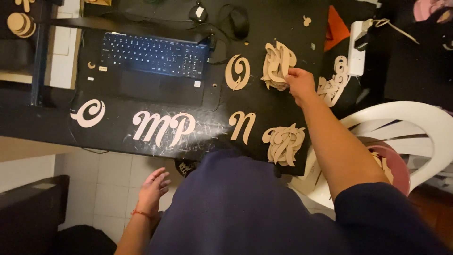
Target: The person sorts various wooden cutout letters and decorative shapes on a desk, picking them up by hand and grouping them into stacks.
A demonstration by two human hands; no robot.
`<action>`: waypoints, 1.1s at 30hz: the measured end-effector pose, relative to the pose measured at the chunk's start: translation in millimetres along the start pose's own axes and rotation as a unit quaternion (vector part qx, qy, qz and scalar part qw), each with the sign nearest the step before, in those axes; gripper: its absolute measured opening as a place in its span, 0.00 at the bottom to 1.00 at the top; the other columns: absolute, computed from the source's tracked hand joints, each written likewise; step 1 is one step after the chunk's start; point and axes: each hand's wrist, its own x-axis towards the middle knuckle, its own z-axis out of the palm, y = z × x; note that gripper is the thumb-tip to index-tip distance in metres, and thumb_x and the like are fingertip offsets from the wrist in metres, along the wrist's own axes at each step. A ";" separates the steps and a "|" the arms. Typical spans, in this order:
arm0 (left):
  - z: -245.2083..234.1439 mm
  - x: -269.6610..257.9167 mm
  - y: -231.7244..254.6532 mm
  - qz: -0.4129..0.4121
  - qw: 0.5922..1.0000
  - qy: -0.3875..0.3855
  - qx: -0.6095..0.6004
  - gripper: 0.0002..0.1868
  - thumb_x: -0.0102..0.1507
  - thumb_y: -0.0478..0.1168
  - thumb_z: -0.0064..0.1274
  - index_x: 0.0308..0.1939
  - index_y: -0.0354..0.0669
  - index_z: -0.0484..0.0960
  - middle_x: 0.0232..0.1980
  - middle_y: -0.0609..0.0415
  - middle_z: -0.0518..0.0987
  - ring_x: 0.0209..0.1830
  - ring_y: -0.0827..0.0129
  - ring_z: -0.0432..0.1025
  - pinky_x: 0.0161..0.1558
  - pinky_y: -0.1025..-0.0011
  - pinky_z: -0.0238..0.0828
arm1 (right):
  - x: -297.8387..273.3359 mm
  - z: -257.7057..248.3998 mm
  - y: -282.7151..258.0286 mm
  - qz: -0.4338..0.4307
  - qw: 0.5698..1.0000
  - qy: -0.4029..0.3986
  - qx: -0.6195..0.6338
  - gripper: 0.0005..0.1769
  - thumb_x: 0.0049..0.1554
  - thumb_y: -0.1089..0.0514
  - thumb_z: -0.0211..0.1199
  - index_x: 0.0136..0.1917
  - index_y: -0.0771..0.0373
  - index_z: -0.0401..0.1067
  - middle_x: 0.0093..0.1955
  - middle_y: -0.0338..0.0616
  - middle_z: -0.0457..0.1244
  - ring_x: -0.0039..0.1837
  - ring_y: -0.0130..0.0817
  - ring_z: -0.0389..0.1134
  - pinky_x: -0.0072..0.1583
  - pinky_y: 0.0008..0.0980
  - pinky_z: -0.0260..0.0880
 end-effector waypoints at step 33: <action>15.8 66.7 104.2 0.321 0.785 0.130 0.514 0.49 0.54 0.56 0.62 0.74 0.50 0.55 0.70 0.44 0.64 0.66 0.45 0.60 0.64 0.48 0.54 | -215.7 -58.8 147.2 -0.158 0.956 0.028 -0.248 0.14 0.66 0.57 0.58 0.61 0.62 0.78 0.58 0.46 0.69 0.60 0.41 0.68 0.62 0.39 0.64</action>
